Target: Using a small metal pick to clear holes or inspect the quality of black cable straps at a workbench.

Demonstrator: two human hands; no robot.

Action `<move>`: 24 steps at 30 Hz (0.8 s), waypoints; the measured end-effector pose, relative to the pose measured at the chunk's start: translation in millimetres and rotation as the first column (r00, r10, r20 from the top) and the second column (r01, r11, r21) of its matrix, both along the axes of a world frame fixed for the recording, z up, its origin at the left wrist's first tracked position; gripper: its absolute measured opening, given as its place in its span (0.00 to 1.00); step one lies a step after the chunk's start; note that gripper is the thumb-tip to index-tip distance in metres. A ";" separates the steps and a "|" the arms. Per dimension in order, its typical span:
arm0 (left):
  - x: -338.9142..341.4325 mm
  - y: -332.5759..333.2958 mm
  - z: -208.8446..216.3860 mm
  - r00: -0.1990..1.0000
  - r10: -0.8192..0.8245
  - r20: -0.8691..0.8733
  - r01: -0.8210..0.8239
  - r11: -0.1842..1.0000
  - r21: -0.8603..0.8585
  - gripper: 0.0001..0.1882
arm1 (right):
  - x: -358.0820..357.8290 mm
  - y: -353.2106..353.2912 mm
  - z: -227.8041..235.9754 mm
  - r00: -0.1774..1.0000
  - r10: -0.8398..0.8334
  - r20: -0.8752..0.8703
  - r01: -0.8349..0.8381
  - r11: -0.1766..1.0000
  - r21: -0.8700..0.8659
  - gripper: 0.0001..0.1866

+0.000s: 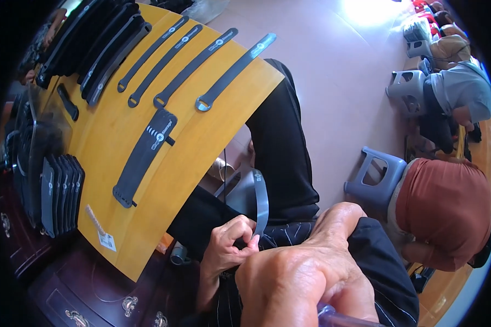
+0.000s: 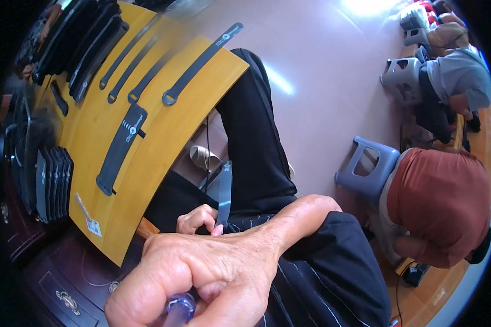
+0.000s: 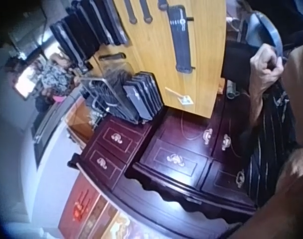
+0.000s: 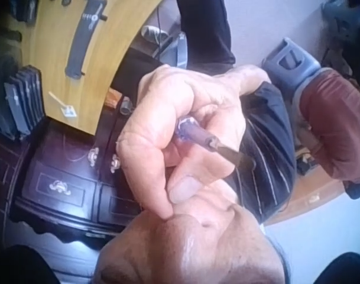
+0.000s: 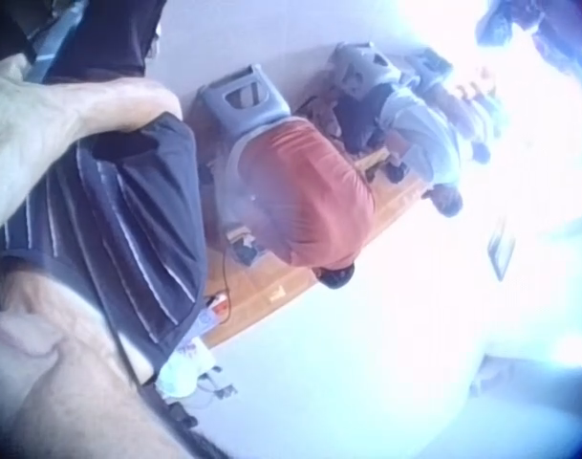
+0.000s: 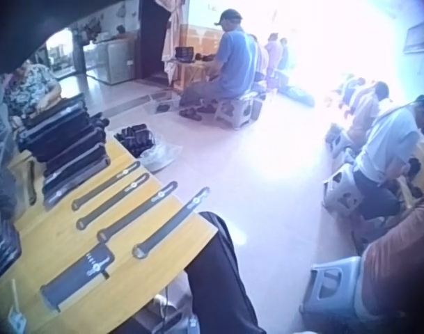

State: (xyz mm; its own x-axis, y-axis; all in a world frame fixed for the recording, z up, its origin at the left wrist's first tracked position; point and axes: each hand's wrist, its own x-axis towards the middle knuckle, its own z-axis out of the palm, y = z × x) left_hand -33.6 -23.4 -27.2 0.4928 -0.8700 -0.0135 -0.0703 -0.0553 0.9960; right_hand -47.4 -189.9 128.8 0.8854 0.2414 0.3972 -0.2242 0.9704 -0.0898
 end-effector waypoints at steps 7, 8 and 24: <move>-2.8 5.1 11.1 0.995 0.103 0.019 -0.104 0.991 0.081 0.12 | 7.6 16.9 -12.4 0.982 -0.145 0.117 0.151 0.988 -0.039 0.13; -4.9 5.4 4.6 0.993 0.115 0.000 -0.115 0.991 0.064 0.11 | 6.1 15.0 -15.7 0.981 -0.153 0.116 0.161 0.985 -0.060 0.13; 31.8 46.8 49.2 0.875 0.225 0.428 -0.203 0.974 -0.097 0.12 | 36.6 -9.7 -90.2 0.958 0.038 0.283 0.286 -0.168 -0.944 0.21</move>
